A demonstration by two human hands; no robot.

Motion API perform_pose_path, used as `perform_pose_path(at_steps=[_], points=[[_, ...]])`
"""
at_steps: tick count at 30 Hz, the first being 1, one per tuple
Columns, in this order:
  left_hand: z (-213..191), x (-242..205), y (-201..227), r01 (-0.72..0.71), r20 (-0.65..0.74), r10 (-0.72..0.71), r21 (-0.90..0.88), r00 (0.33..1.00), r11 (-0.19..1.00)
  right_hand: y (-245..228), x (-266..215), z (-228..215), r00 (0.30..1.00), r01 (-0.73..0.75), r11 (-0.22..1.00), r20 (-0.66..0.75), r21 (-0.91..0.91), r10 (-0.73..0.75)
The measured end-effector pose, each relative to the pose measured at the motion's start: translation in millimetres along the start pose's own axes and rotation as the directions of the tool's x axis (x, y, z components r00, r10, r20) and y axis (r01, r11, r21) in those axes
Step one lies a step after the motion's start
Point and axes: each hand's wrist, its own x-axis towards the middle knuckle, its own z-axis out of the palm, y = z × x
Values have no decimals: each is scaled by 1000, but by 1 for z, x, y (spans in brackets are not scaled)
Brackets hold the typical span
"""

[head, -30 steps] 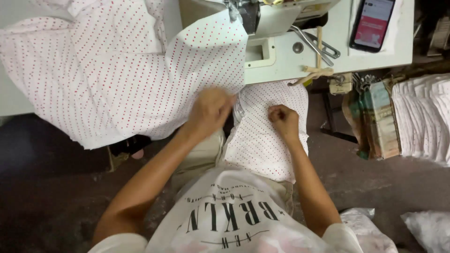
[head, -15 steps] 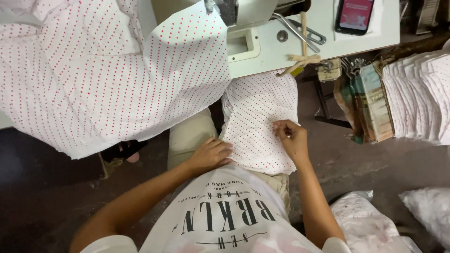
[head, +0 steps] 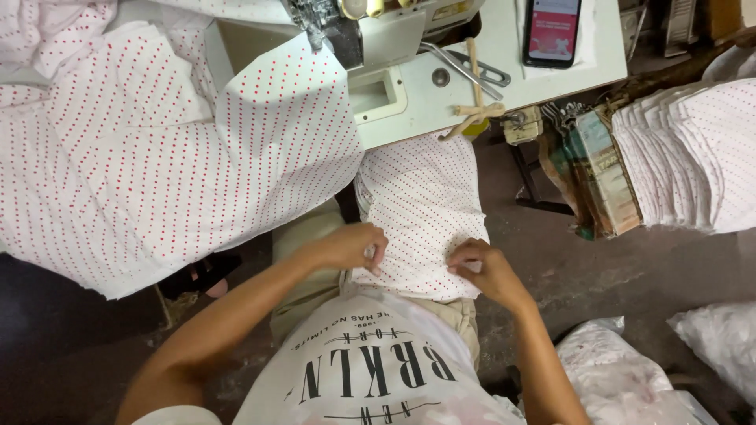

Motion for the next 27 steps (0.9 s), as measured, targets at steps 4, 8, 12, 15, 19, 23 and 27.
perform_pose_path(at_steps=[4,8,12,15,19,23,27], points=[[-29,57,-34,-28,-92,-8,-378,996,926,51,22,-11,993,-120,973,29,197,117],[-4,107,-107,104,-279,-434,-730,857,675,68,46,-4,942,-254,944,-166,212,291],[-12,80,-70,107,-233,-449,-783,863,612,14,36,-9,955,-256,931,-82,261,285],[-4,100,-79,-23,-495,-442,-685,748,728,37,50,-6,958,-228,964,-146,138,247],[-54,83,77,-283,-817,-119,-327,564,901,30,45,-51,867,-49,991,-486,126,105],[-64,33,163,-547,-887,99,-186,450,816,-43,-1,-123,752,247,968,-621,-50,-223],[-39,-22,134,-440,-889,-19,-246,458,864,-91,-48,-126,901,343,937,-255,-73,-350]])
